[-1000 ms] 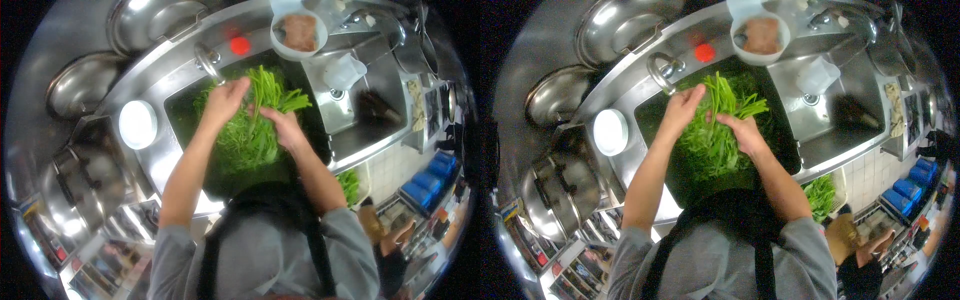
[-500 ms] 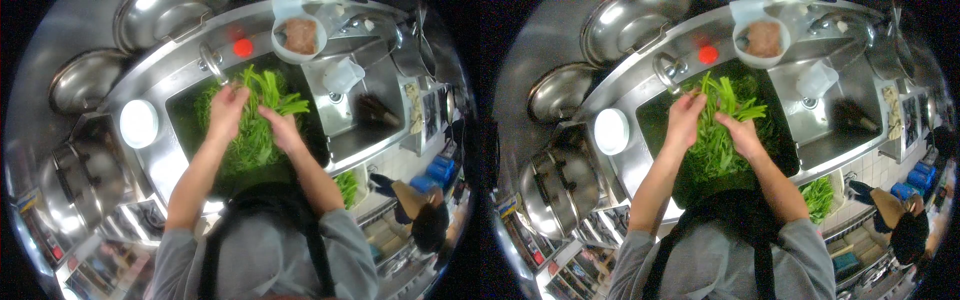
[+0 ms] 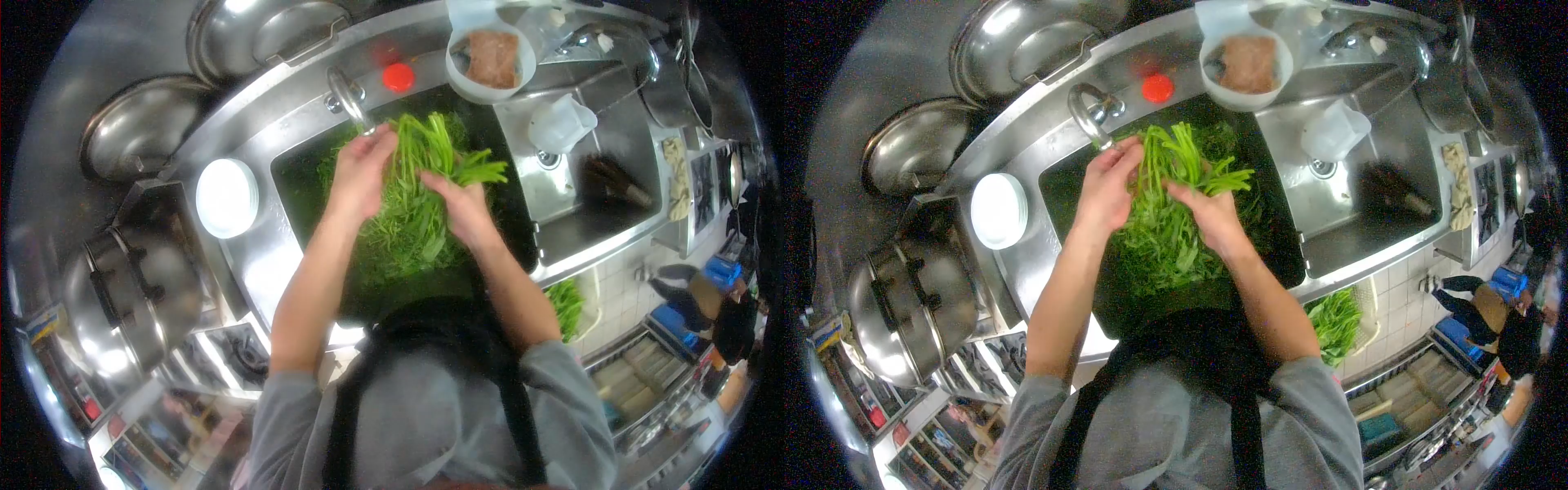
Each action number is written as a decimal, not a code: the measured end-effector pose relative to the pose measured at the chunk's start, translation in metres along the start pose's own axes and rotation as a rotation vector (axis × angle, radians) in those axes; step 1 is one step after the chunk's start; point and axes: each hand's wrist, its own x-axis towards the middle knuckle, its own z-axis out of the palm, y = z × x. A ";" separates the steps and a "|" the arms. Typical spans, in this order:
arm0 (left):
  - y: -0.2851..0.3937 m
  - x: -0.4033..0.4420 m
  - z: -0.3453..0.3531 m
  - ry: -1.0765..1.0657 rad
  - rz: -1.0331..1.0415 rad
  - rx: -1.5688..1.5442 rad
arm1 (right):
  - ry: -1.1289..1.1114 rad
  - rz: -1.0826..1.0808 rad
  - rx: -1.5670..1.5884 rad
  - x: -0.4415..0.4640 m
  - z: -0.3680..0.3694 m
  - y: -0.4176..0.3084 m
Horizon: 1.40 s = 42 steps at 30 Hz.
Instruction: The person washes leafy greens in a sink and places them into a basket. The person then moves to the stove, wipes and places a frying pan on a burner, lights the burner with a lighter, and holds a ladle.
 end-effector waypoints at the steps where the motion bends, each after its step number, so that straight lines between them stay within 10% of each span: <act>1: 0.005 -0.004 0.002 0.001 0.000 -0.001 | 0.016 0.003 -0.012 -0.001 -0.001 0.000; 7: 0.001 -0.006 0.004 -0.091 0.014 0.202 | -0.047 -0.048 -0.052 0.003 0.003 0.005; 13: -0.021 0.013 0.011 0.269 0.149 -0.374 | -0.041 -0.072 -0.069 0.003 0.012 0.011; 19: -0.029 0.042 0.021 0.401 0.568 0.233 | -0.008 -0.029 -0.072 0.006 0.015 0.018; 23: -0.018 0.050 0.026 0.165 0.192 0.522 | 0.042 0.031 0.110 0.012 0.009 0.014; 25: -0.004 0.047 0.032 0.103 -0.249 0.044 | 0.043 0.001 0.117 0.014 0.001 0.015; 29: -0.008 0.019 0.022 -0.177 0.057 0.296 | 0.035 -0.005 0.114 0.012 -0.003 0.012; 36: -0.020 0.013 -0.003 0.000 -0.108 -0.574 | 0.038 0.026 0.129 0.012 0.002 0.011; 42: -0.015 0.008 0.002 0.015 -0.038 -0.373 | -0.015 0.001 0.010 0.009 0.009 0.017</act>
